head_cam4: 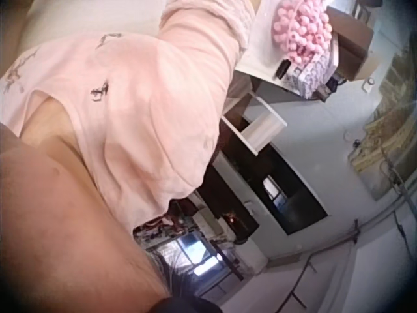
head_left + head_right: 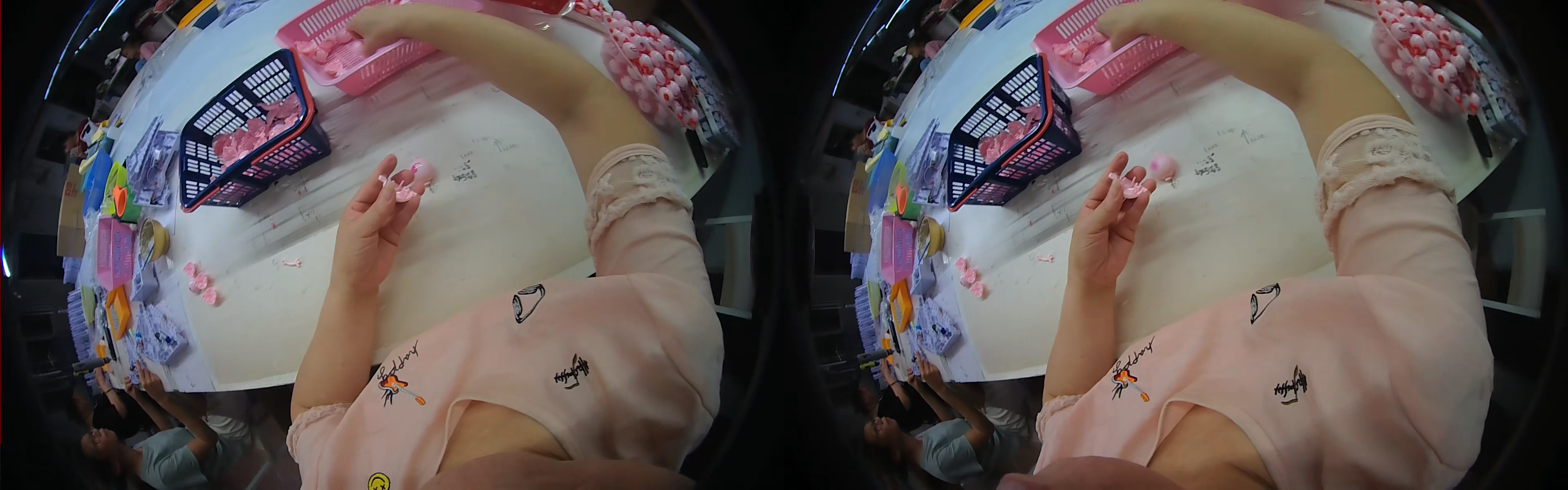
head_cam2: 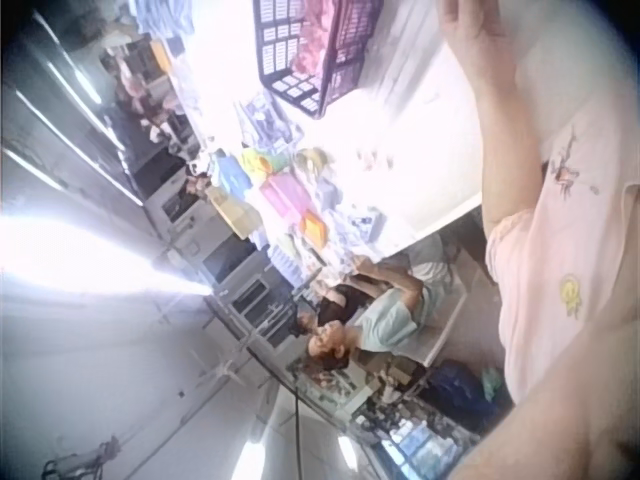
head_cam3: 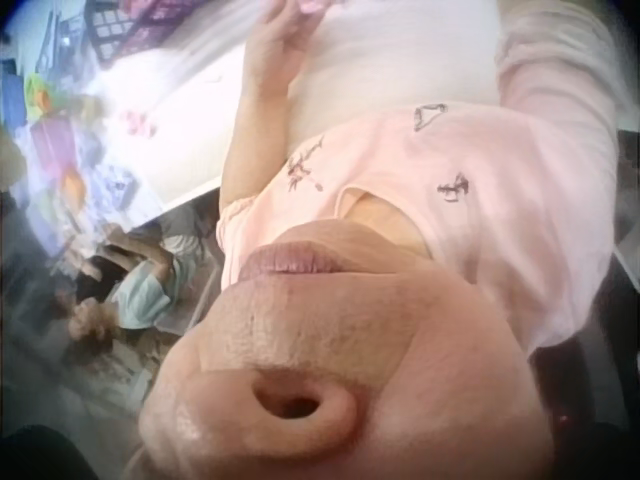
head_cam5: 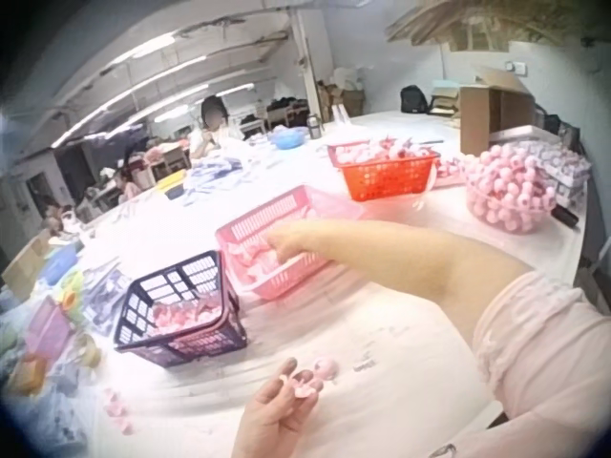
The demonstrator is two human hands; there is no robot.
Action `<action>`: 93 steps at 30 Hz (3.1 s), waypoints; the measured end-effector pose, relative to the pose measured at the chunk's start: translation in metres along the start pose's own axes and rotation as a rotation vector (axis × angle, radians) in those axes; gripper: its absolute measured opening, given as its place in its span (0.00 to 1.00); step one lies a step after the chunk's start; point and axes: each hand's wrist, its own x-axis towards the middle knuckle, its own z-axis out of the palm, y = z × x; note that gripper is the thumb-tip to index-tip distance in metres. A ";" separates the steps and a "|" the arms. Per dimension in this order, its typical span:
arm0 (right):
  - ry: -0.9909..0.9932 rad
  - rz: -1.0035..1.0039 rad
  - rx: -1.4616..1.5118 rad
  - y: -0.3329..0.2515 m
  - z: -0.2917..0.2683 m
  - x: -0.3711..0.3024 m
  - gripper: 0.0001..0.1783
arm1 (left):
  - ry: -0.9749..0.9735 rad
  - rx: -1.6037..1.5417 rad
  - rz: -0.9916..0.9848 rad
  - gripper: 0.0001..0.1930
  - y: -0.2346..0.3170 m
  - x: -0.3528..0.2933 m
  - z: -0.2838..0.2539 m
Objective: The person assembles small pink plastic spheres with red plastic attachment pieces.
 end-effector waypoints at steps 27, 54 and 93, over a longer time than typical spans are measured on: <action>-0.068 -0.059 0.160 -0.039 -0.001 0.029 0.14 | 0.041 0.115 0.030 0.21 0.002 0.005 -0.003; -0.238 0.353 1.616 -0.088 0.028 -0.244 0.11 | -0.003 0.232 0.078 0.20 -0.019 0.013 0.005; 0.407 0.073 0.687 -0.131 0.018 -0.258 0.14 | 0.158 0.565 0.208 0.20 -0.039 0.014 0.021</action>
